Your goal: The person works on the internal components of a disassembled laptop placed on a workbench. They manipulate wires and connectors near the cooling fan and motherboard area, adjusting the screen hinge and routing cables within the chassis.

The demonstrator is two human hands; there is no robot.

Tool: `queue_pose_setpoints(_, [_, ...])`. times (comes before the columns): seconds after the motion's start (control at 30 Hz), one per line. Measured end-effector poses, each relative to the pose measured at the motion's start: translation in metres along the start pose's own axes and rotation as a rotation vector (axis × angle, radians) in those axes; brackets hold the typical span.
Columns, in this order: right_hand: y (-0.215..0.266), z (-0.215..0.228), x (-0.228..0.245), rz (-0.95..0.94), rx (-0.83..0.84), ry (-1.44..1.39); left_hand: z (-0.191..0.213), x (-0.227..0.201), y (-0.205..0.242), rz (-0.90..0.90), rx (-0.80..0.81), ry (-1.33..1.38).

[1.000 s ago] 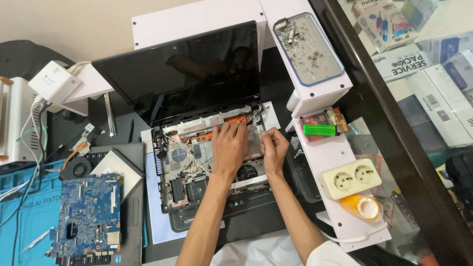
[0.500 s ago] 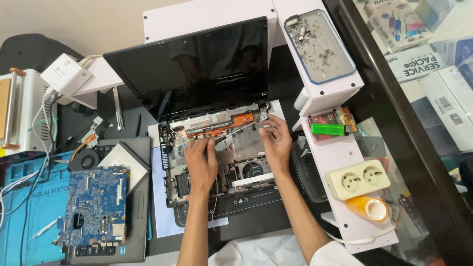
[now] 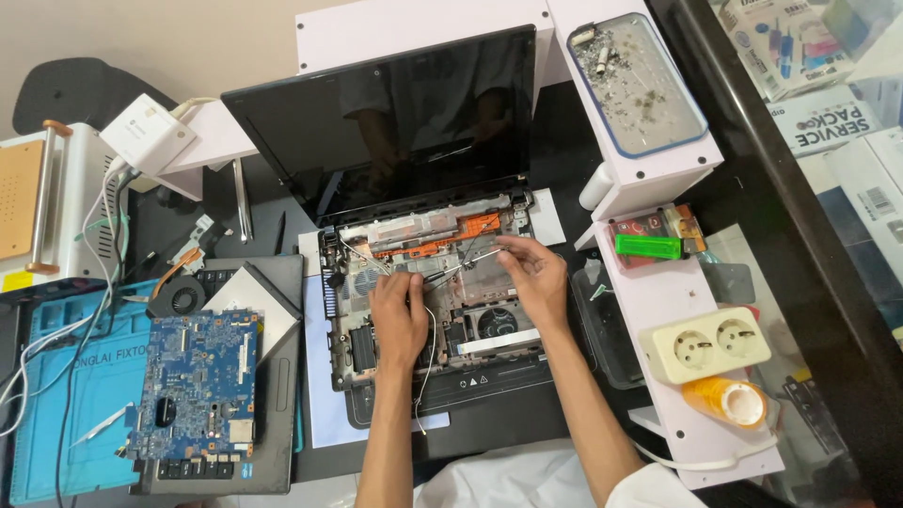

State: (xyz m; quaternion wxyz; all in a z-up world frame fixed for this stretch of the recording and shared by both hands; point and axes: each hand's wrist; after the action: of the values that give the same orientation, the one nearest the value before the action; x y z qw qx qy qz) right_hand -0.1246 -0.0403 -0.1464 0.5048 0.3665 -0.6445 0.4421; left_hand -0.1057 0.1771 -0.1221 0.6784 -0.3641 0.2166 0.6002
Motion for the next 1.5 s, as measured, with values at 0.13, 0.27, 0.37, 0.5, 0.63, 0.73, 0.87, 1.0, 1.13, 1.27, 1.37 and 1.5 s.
queue_pose_setpoints(0.13, [0.0,0.0,-0.003,-0.006,-0.011,-0.004,0.0,0.001,0.002,0.005,-0.011,-0.011])
queue_pose_setpoints(0.27, [-0.001,0.0,-0.005,0.012,-0.025,-0.036,-0.002,0.004,0.001,-0.012,-0.03,-0.004])
queue_pose_setpoints(0.37, [-0.001,0.0,-0.005,0.02,-0.032,-0.016,-0.001,0.001,0.001,-0.012,-0.046,0.006])
queue_pose_setpoints(0.5, [-0.002,0.0,-0.002,0.047,-0.02,0.014,0.001,-0.001,0.002,-0.031,-0.085,0.069])
queue_pose_setpoints(0.63, [-0.002,-0.002,0.002,0.033,-0.007,0.002,0.001,-0.002,0.002,-0.023,-0.083,0.062])
queue_pose_setpoints(0.73, [0.0,-0.003,0.005,0.004,-0.012,-0.009,0.001,-0.002,0.005,-0.027,-0.091,0.051])
queue_pose_setpoints(0.87, [-0.001,-0.006,0.01,0.013,-0.013,0.025,0.001,-0.003,0.002,-0.024,-0.097,0.029])
queue_pose_setpoints(1.0, [0.0,-0.008,0.013,-0.022,-0.005,0.089,0.003,-0.006,0.004,-0.015,-0.13,0.024])
queue_pose_setpoints(1.13, [-0.002,-0.009,0.013,-0.031,-0.015,0.12,0.001,-0.007,0.0,-0.029,-0.165,0.036])
queue_pose_setpoints(1.27, [-0.001,-0.008,0.01,-0.032,-0.021,0.102,0.002,-0.008,0.003,-0.008,-0.158,0.029])
queue_pose_setpoints(1.37, [0.0,-0.009,0.011,-0.034,-0.023,0.119,0.004,-0.012,0.001,-0.016,-0.155,0.025])
queue_pose_setpoints(1.5, [0.0,-0.009,0.016,-0.037,-0.01,0.195,0.005,-0.014,0.003,0.008,-0.164,0.051])
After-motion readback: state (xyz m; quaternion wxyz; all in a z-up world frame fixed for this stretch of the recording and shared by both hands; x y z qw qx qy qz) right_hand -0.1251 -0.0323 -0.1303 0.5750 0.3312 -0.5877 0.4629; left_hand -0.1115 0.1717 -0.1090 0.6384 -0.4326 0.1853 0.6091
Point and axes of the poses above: each hand's wrist, its own y-axis away from the middle knuckle, its own z-axis out of the back of the hand, x = y × z, and after that the axes turned 9 degrees about z, right-handed
